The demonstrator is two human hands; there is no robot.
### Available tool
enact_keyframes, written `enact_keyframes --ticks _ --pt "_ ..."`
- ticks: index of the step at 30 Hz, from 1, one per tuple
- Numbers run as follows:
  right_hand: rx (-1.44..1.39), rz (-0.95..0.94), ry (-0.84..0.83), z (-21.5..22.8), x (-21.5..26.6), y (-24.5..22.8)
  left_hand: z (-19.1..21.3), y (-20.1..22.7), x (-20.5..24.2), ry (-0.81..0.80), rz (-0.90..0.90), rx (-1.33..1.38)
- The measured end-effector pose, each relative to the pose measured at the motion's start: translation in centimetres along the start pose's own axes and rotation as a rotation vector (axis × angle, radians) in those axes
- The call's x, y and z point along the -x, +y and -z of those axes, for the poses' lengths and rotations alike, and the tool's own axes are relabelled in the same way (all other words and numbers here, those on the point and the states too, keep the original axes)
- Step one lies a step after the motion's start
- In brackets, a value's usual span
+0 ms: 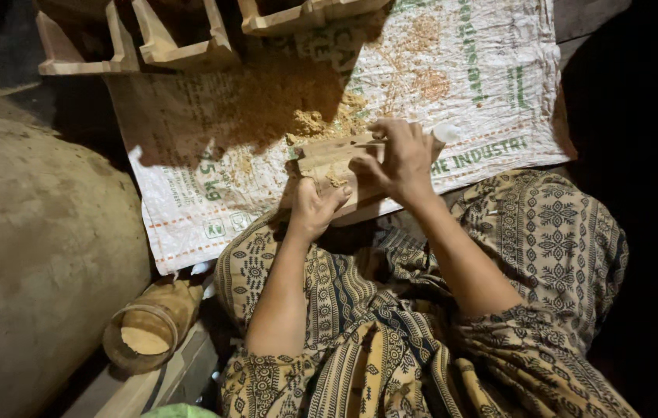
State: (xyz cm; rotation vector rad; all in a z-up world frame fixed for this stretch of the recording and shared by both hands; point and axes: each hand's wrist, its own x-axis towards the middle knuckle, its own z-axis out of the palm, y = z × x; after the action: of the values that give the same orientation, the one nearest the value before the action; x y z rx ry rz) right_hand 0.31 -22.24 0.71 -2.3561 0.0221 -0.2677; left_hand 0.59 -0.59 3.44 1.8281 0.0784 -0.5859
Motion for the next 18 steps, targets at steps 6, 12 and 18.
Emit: enact_keyframes --ticks 6,12,18 --pt "0.428 0.38 0.159 -0.9 1.7 -4.4 -1.1 -1.2 -0.5 0.016 -0.036 0.048" --pt "0.298 0.404 0.098 0.1 1.4 -5.2 -0.9 -5.8 -1.9 0.036 -0.093 0.024" --pt "0.321 0.396 -0.049 -1.0 2.1 -4.9 -0.7 -3.6 -1.1 0.039 -0.048 0.027"
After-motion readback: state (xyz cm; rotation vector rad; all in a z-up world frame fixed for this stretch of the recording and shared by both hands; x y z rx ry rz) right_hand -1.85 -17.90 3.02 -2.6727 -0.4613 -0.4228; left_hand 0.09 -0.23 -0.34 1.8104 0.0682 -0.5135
